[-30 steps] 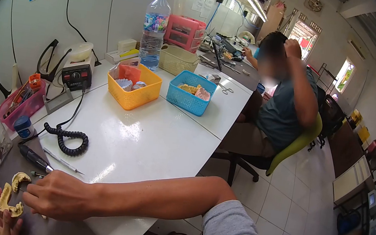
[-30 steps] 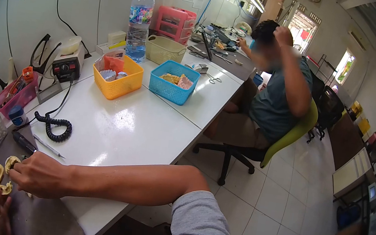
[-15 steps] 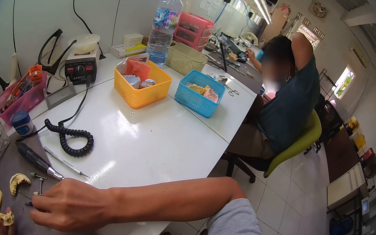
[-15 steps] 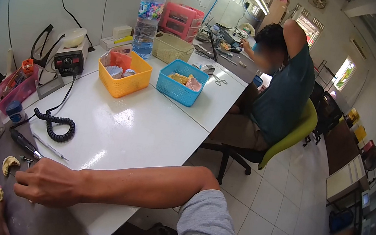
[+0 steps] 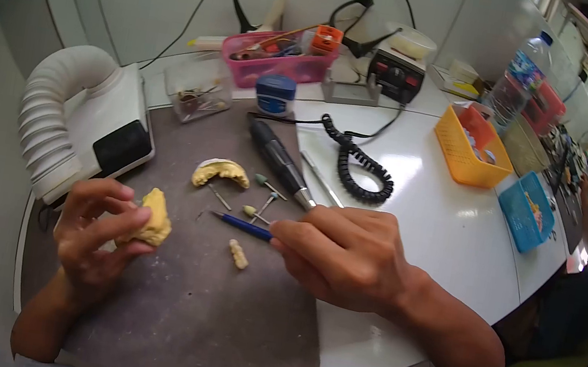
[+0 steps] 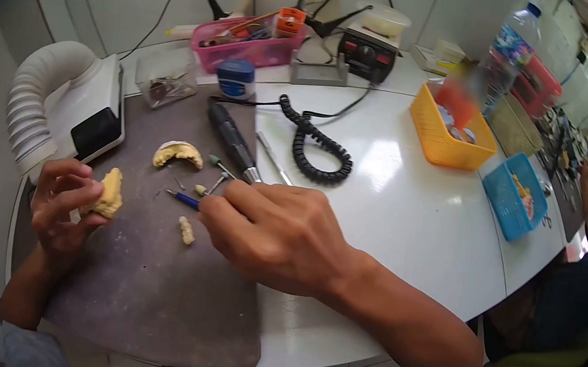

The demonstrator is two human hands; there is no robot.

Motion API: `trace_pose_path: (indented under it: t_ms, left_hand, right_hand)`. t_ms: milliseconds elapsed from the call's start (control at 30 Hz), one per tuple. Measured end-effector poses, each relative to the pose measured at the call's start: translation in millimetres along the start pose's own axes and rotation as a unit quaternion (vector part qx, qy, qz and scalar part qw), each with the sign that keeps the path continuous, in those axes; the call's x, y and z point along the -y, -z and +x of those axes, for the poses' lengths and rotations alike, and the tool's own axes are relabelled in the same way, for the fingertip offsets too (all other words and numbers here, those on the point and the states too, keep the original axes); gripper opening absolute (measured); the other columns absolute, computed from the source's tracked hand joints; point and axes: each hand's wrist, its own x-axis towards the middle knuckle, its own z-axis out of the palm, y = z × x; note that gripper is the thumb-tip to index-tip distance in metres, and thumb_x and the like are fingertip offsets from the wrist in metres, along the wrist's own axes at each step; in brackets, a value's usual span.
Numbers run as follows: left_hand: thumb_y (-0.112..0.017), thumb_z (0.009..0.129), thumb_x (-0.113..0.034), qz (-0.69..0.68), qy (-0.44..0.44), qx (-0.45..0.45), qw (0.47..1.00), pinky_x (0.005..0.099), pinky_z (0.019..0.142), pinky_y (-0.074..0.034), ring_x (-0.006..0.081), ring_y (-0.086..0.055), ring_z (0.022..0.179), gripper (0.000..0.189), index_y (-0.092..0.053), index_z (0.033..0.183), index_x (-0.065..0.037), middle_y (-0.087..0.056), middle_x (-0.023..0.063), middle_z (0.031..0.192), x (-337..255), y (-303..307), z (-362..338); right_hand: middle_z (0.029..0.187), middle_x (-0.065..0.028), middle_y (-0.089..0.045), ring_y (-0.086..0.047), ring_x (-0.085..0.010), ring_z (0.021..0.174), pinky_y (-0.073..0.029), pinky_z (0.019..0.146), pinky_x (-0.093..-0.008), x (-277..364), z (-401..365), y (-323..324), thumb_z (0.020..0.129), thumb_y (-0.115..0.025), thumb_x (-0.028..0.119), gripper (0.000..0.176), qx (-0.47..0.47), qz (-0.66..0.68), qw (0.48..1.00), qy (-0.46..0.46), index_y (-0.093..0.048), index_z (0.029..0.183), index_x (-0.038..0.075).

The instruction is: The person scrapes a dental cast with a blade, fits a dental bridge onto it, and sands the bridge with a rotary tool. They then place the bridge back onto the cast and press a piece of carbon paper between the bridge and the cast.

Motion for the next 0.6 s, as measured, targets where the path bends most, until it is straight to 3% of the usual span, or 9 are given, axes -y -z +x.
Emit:
trace_pose_path:
  t_ms: [33, 133, 233, 333, 467, 567, 600]
  left_hand:
    - [-0.086, 0.071, -0.008, 0.050, -0.036, 0.005, 0.998, 0.0296, 0.070, -0.056, 0.0186, -0.063, 0.082, 0.038, -0.074, 0.107, -0.008, -0.058, 0.0116, 0.108, -2.9, 1.0, 1.1]
    - [-0.086, 0.070, -0.009, 0.091, -0.011, 0.064, 0.994, 0.0328, 0.071, -0.055, 0.0220, -0.066, 0.081, 0.036, -0.074, 0.104, -0.006, -0.060, 0.0097, 0.100, -3.7, 2.2, 3.0]
    - [-0.084, 0.073, -0.010, 0.095, 0.039, 0.119, 0.988, 0.0330, 0.070, -0.055, 0.0198, -0.065, 0.079, 0.034, -0.072, 0.104, -0.007, -0.060, 0.0070, 0.094, -2.1, 4.0, 5.7]
    - [-0.080, 0.078, -0.011, 0.098, 0.082, 0.178, 0.976, 0.0364, 0.074, -0.053, 0.0225, -0.064, 0.082, 0.030, -0.071, 0.107, -0.007, -0.059, 0.0067, 0.093, -19.6, 16.4, 8.7]
    - [-0.078, 0.079, -0.007, 0.138, 0.154, 0.181, 0.962, 0.0370, 0.075, -0.053, 0.0257, -0.065, 0.085, 0.038, -0.070, 0.116, -0.008, -0.065, 0.0093, 0.095, -33.2, 18.9, 0.9]
    - [-0.079, 0.077, -0.006, 0.162, 0.118, 0.166, 0.965, 0.0381, 0.074, -0.053, 0.0273, -0.064, 0.084, 0.041, -0.069, 0.116, -0.007, -0.067, 0.0093, 0.095, -27.5, 20.9, -3.3]
    - [-0.079, 0.077, -0.006, 0.160, 0.119, 0.160, 0.967, 0.0381, 0.074, -0.053, 0.0273, -0.064, 0.084, 0.041, -0.069, 0.116, -0.007, -0.067, 0.0093, 0.095, -27.9, 21.6, -3.7]
  right_hand:
    - [0.064, -0.0017, -0.055, -0.054, -0.0143, 0.049, -0.041, 0.042, -0.0306, 1.6, 1.5, 1.5, 0.076, -0.077, 0.003, 0.015, 0.012, -0.001, 1.000, -0.004, -0.070, 0.090, 0.005]
    - [0.068, -0.0024, -0.056, -0.058, -0.0167, 0.052, -0.048, 0.046, -0.0304, 6.7, 1.4, 1.5, 0.076, -0.075, 0.003, 0.013, 0.026, -0.021, 0.999, -0.023, -0.065, 0.083, 0.006]
    - [0.064, -0.0031, -0.058, -0.055, -0.0155, 0.049, -0.041, 0.042, -0.0303, 2.9, 0.4, -0.5, 0.075, -0.077, 0.001, 0.017, 0.021, -0.001, 0.999, -0.028, -0.071, 0.091, 0.004]
    - [0.064, -0.0039, -0.058, -0.056, -0.0161, 0.050, -0.042, 0.043, -0.0299, 8.6, 3.3, -4.8, 0.078, -0.076, 0.001, 0.013, 0.004, -0.008, 0.999, -0.046, -0.071, 0.090, 0.004]
    - [0.071, -0.0037, -0.059, -0.062, -0.0180, 0.055, -0.047, 0.044, -0.0308, 14.4, 2.6, -5.2, 0.083, -0.076, 0.010, 0.011, 0.029, 0.033, 0.996, -0.075, -0.066, 0.086, 0.006]
    - [0.072, -0.0043, -0.058, -0.062, -0.0189, 0.055, -0.046, 0.043, -0.0315, 25.1, 6.8, -6.8, 0.086, -0.075, 0.014, 0.012, 0.082, 0.018, 0.994, -0.073, -0.065, 0.087, 0.006]
    - [0.075, -0.0044, -0.058, -0.064, -0.0198, 0.058, -0.047, 0.045, -0.0321, 27.8, 7.4, -12.2, 0.090, -0.073, 0.022, 0.018, 0.097, -0.003, 0.992, -0.082, -0.065, 0.090, 0.006]
